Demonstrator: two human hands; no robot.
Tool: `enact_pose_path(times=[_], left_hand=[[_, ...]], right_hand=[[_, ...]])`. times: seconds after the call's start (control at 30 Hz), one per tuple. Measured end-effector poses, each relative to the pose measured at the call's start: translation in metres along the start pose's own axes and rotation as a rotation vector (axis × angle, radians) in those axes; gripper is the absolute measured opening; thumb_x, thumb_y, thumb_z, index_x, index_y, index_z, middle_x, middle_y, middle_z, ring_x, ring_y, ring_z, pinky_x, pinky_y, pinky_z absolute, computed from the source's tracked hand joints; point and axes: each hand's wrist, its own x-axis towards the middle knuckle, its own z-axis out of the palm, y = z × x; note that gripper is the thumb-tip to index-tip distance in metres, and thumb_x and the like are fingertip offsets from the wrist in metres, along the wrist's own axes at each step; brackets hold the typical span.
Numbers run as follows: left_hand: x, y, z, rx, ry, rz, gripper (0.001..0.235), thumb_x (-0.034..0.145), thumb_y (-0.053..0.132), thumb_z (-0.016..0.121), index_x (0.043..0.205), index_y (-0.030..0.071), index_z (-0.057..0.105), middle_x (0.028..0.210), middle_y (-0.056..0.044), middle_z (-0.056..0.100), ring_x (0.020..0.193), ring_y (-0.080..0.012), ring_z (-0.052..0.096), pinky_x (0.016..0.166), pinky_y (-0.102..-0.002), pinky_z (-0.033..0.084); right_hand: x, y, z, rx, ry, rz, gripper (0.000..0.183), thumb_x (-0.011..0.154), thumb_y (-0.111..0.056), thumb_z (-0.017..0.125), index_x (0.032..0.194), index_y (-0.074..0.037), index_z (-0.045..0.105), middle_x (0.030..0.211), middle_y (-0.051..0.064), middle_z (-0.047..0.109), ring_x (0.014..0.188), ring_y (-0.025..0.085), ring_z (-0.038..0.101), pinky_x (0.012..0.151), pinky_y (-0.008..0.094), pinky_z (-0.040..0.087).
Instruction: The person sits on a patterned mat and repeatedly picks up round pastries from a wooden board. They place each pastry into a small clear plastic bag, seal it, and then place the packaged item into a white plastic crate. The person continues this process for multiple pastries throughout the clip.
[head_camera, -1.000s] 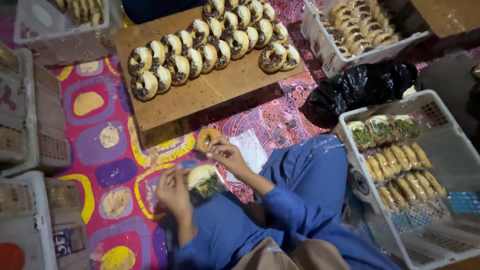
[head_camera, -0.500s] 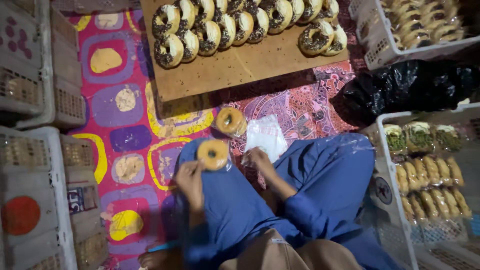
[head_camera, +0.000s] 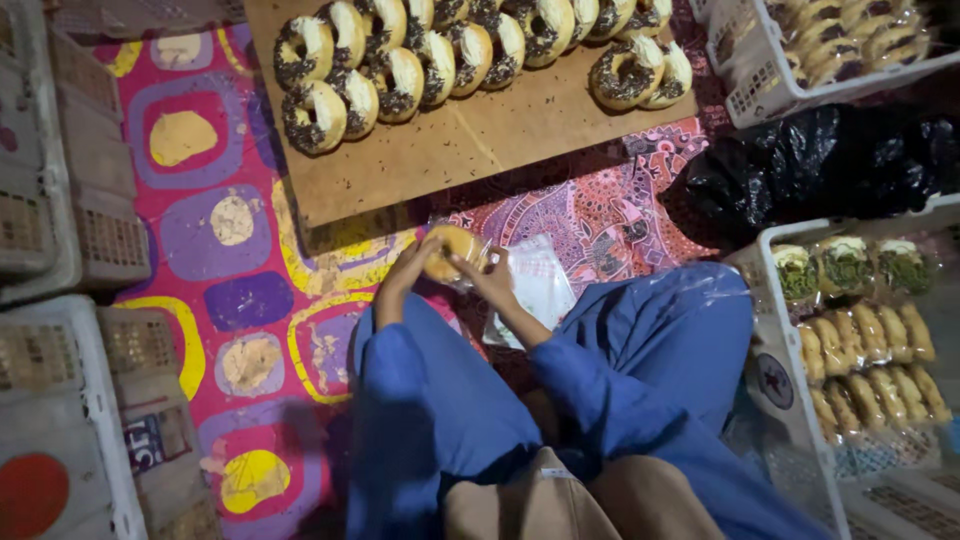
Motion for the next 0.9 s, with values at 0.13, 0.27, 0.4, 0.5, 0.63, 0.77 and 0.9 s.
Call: enact_pose_path(times=[0.13,0.27,0.4,0.5,0.63,0.77,0.9], left_hand=[[0.009,-0.003,0.005,0.156,-0.013,-0.241,0.09,0.087,0.078,0.05,0.14,0.007,0.065,0.135,-0.016,0.068,0.13,-0.0265,0.061,0.109,-0.037,0.044],[0.003,-0.01,0.001,0.045,-0.021,-0.197,0.084,0.089,0.072,0.053,0.138,0.005,0.065,0.133,-0.014,0.069,0.128,-0.0244,0.063,0.108,-0.035,0.045],[-0.037,0.017,0.027,-0.233,-0.001,0.123,0.076,0.094,0.055,0.063,0.148,0.005,0.049,0.146,-0.012,0.057,0.134,-0.0225,0.053,0.111,-0.035,0.041],[-0.078,0.054,0.085,-0.066,-0.021,0.659,0.084,0.103,0.049,0.063,0.159,0.001,0.024,0.157,-0.014,0.038,0.139,-0.0274,0.043,0.115,-0.038,0.036],[-0.137,0.11,0.19,-0.248,-0.45,0.626,0.104,0.086,0.062,0.07,0.157,-0.001,0.027,0.151,-0.019,0.048,0.134,-0.0359,0.051,0.113,-0.049,0.042],[-0.197,0.119,0.261,0.123,-0.438,1.129,0.15,0.057,0.071,0.086,0.162,-0.002,0.008,0.162,-0.025,0.031,0.146,-0.044,0.041,0.125,-0.054,0.033],[-0.227,0.095,0.315,-0.142,-0.532,0.9,0.155,0.056,0.075,0.085,0.166,-0.002,0.007,0.167,-0.026,0.032,0.15,-0.0402,0.046,0.13,-0.052,0.034]], right_hand=[[0.001,-0.02,0.013,-0.006,0.084,-0.059,0.101,0.065,-0.054,0.092,0.13,0.005,0.042,0.109,0.023,0.067,0.094,0.029,0.071,0.08,0.037,0.059],[-0.005,-0.032,0.01,0.221,0.042,-0.117,0.097,0.064,-0.047,0.094,0.129,0.003,0.042,0.115,0.021,0.065,0.103,0.029,0.069,0.086,0.041,0.059],[-0.033,-0.034,-0.033,0.133,0.012,-0.414,0.104,0.066,-0.043,0.096,0.139,0.0,0.035,0.131,0.021,0.052,0.122,0.03,0.057,0.102,0.043,0.051],[-0.084,-0.063,-0.12,0.144,-0.059,-0.632,0.136,0.064,-0.04,0.095,0.161,-0.003,0.007,0.148,0.021,0.035,0.139,0.033,0.041,0.117,0.046,0.039],[-0.16,-0.051,-0.254,-0.745,0.044,-1.016,0.134,0.044,-0.045,0.099,0.151,-0.032,0.021,0.15,0.033,0.021,0.14,0.053,0.024,0.117,0.06,0.019],[-0.224,0.01,-0.322,-0.518,-0.027,-0.946,0.126,0.058,-0.055,0.094,0.159,-0.024,0.025,0.16,0.03,0.02,0.148,0.049,0.028,0.125,0.059,0.024],[-0.25,0.05,-0.328,-0.34,0.086,-0.918,0.123,0.066,-0.059,0.091,0.158,-0.012,0.023,0.161,0.03,0.022,0.15,0.053,0.025,0.123,0.064,0.021]])
